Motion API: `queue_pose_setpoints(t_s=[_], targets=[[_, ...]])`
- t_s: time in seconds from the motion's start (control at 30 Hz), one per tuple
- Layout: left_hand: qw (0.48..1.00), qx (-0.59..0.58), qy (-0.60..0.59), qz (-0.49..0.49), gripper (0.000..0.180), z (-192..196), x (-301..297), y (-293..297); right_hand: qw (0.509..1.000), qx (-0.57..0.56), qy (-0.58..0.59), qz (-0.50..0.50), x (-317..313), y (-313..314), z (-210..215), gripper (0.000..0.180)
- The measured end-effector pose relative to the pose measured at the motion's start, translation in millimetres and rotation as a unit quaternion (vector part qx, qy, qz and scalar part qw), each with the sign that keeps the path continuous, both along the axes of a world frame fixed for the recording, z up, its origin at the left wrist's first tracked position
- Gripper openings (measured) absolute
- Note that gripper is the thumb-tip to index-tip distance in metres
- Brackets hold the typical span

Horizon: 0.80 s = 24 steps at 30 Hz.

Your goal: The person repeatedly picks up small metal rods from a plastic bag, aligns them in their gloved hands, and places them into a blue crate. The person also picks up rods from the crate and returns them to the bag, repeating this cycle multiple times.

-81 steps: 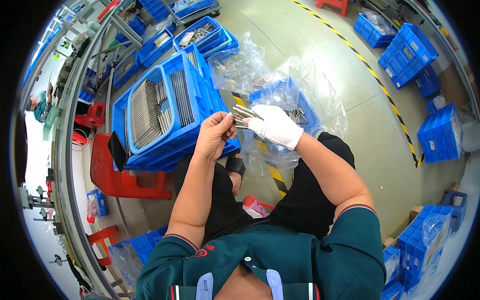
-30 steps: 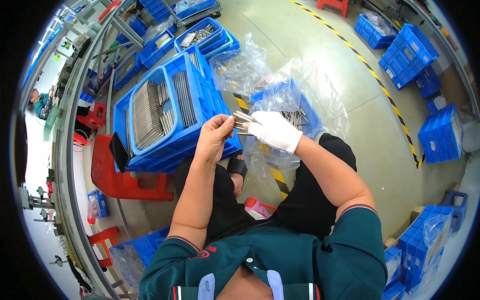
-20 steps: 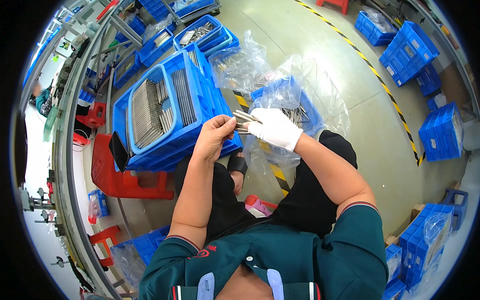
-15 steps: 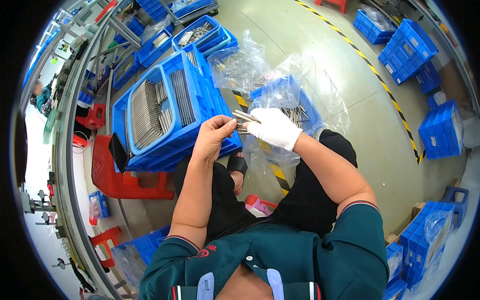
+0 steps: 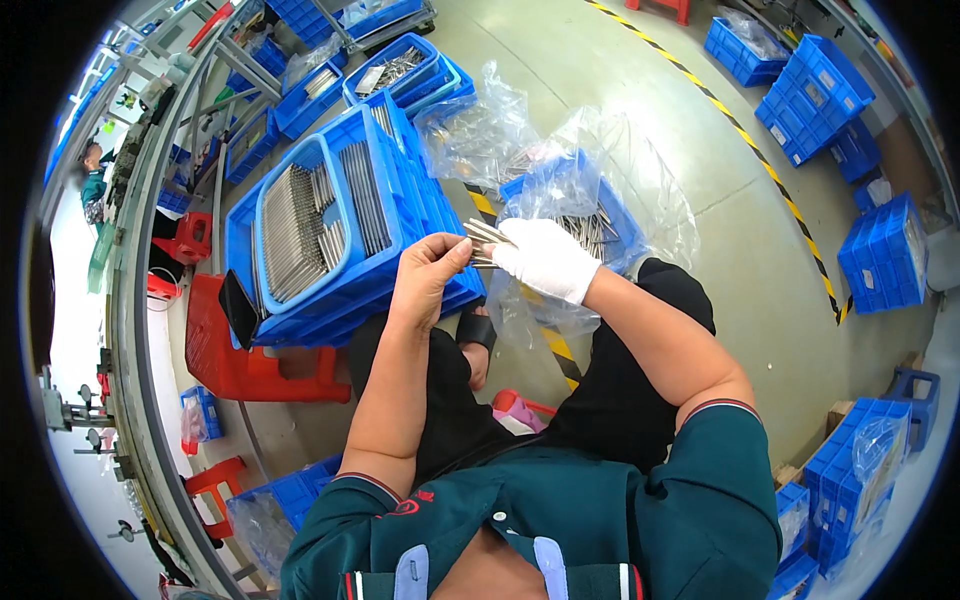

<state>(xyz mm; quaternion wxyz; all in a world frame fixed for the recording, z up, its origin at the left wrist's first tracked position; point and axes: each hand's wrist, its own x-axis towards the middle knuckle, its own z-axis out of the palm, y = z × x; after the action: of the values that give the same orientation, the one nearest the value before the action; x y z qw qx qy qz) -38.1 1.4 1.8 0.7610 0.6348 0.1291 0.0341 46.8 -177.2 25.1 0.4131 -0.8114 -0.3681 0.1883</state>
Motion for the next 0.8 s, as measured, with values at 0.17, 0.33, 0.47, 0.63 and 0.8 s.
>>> queue_pose_setpoints(t_s=[0.17,0.33,0.47,0.63,0.8], targets=[[0.998,0.013,-0.023,0.05,0.021,2,1,5,0.995,0.011,0.101,-0.018,2,-2,6,0.037],[0.997,-0.073,-0.009,0.0,0.021,-2,1,5,0.989,0.022,0.144,0.013,-2,-1,7,0.037],[0.996,-0.09,0.005,-0.025,0.02,-1,0,9,0.986,0.011,0.164,0.025,-2,0,8,0.038],[0.996,-0.068,0.017,-0.049,0.02,-1,-2,16,0.994,0.015,0.098,0.042,-2,-1,4,0.031],[0.996,-0.077,0.032,-0.043,0.02,-3,-2,16,0.997,0.024,0.063,0.034,-4,-1,3,0.033]])
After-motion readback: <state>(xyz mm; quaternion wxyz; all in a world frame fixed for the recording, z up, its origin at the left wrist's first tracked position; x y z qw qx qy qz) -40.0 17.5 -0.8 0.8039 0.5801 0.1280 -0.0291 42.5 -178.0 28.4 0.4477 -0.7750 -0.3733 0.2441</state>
